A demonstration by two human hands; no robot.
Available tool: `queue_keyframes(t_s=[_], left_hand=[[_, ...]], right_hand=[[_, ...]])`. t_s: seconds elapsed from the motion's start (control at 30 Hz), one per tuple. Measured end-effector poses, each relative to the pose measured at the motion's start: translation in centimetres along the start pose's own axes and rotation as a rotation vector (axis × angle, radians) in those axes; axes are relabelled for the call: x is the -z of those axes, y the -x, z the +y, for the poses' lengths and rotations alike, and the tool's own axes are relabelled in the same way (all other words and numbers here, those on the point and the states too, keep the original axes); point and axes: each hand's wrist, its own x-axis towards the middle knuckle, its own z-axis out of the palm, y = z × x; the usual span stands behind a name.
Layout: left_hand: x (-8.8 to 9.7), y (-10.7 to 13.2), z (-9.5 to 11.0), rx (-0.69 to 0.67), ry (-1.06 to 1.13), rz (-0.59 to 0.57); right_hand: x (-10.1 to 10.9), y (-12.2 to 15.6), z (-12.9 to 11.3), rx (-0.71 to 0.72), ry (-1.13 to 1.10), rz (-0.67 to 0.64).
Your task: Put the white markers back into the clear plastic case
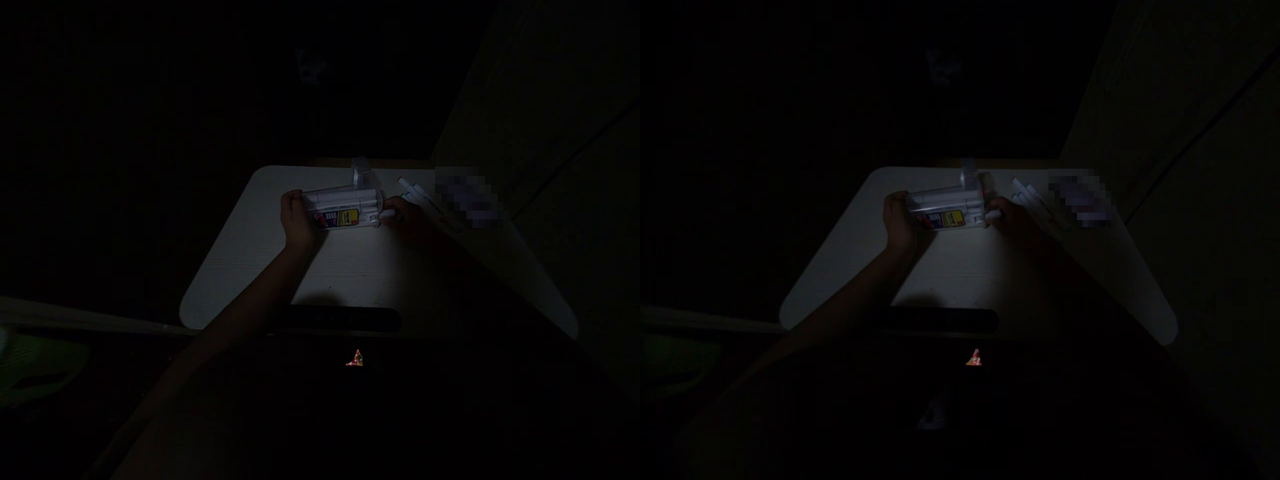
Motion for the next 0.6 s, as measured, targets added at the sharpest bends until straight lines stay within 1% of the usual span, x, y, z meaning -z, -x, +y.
queue_keyframes(t_s=[0.13, 0.3, 0.4, 0.47, 0.53, 0.6], left_hand=[[-0.2, 0.4, 0.7, 0.033, 0.016, -0.014], [-0.2, 0.5, 1.0, 0.025, 0.010, 0.030], [-0.2, 0.3, 0.7, 0.031, 0.042, 0.000], [-0.2, 0.2, 0.5, 0.026, 0.057, -0.018], [-0.2, 0.1, 0.4, 0.024, 0.055, -0.012], [-0.1, 0.1, 0.4, 0.029, 0.040, 0.015]], right_hand=[[0.3, 0.1, 0.1, -0.005, 0.019, 0.024], [1.5, 0.3, 0.1, -0.051, 0.145, 0.042], [1.7, 0.3, -0.2, -0.004, 0.243, 0.053], [1.4, 0.2, -0.5, 0.054, 0.293, 0.021], [1.1, 0.1, -0.8, 0.096, 0.319, -0.024], [1.3, 0.1, -0.9, 0.103, 0.328, -0.048]])
